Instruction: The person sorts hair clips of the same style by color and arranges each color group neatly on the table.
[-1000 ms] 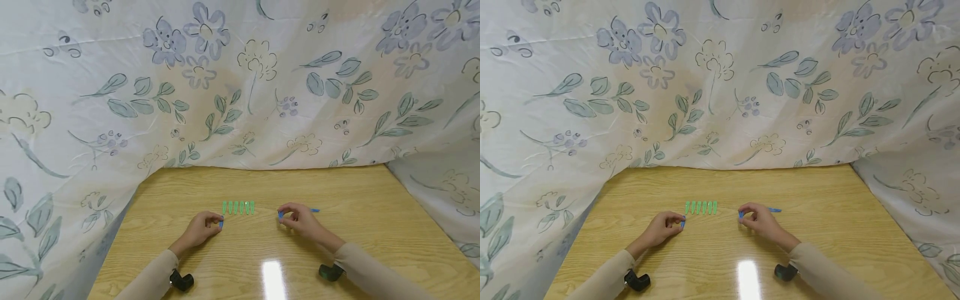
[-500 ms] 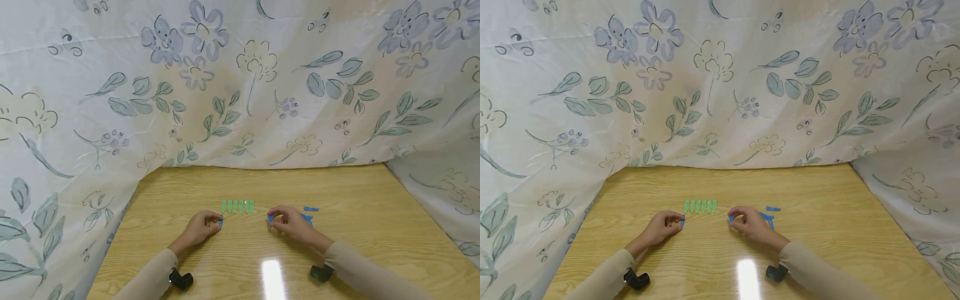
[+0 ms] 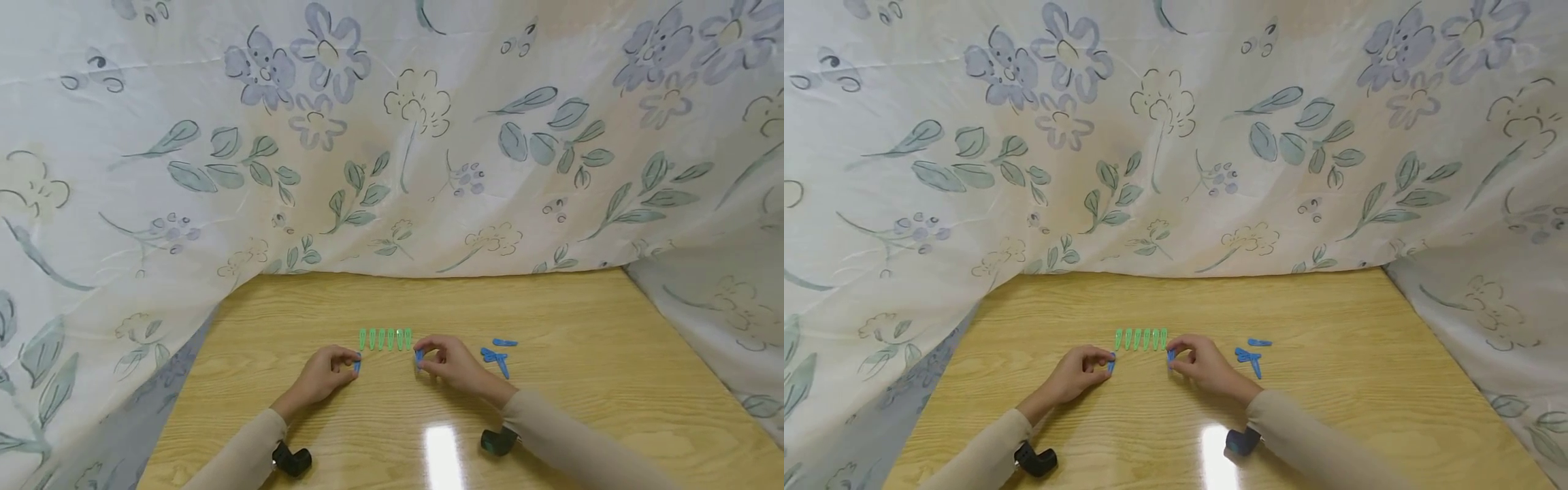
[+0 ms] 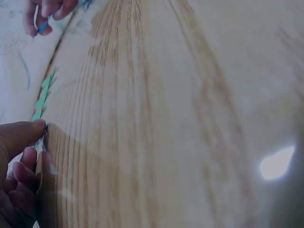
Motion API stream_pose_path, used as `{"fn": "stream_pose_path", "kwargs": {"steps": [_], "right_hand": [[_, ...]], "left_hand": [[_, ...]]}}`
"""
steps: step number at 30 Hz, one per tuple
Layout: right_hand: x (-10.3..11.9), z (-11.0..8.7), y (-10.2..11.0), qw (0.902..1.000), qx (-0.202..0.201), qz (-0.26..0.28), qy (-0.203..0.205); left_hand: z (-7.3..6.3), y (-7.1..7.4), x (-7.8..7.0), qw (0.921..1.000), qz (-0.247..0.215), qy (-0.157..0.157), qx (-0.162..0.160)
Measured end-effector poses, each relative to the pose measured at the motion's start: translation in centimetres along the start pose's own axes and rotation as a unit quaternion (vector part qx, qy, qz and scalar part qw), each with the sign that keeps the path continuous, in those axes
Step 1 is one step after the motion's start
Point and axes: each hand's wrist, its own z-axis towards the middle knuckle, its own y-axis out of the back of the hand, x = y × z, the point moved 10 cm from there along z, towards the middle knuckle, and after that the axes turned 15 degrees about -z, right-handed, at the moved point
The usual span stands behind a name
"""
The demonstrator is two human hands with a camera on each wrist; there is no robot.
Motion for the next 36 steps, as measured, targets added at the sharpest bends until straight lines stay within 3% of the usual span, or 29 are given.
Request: {"fn": "stream_pose_path", "kwargs": {"steps": [8, 17, 22, 36], "right_hand": [[1.3, 0.6, -1.4, 0.9998, 0.014, 0.014, 0.007], [2.4, 1.2, -3.0, 0.9993, 0.019, 0.008, 0.031], [2.7, 1.5, -4.3, 0.9992, 0.027, -0.016, 0.025], [4.0, 2.6, -6.3, 0.9906, 0.034, -0.132, 0.008]], "left_hand": [[-0.4, 0.0, -0.4, 0.9999, -0.009, -0.014, -0.001], [-0.7, -0.3, -0.3, 0.9999, 0.001, -0.007, -0.008], [-1.0, -0.5, -0.5, 0.9998, 0.001, -0.018, -0.008], [-1.5, -1.2, -0.3, 0.9999, 0.004, -0.002, -0.016]]}}
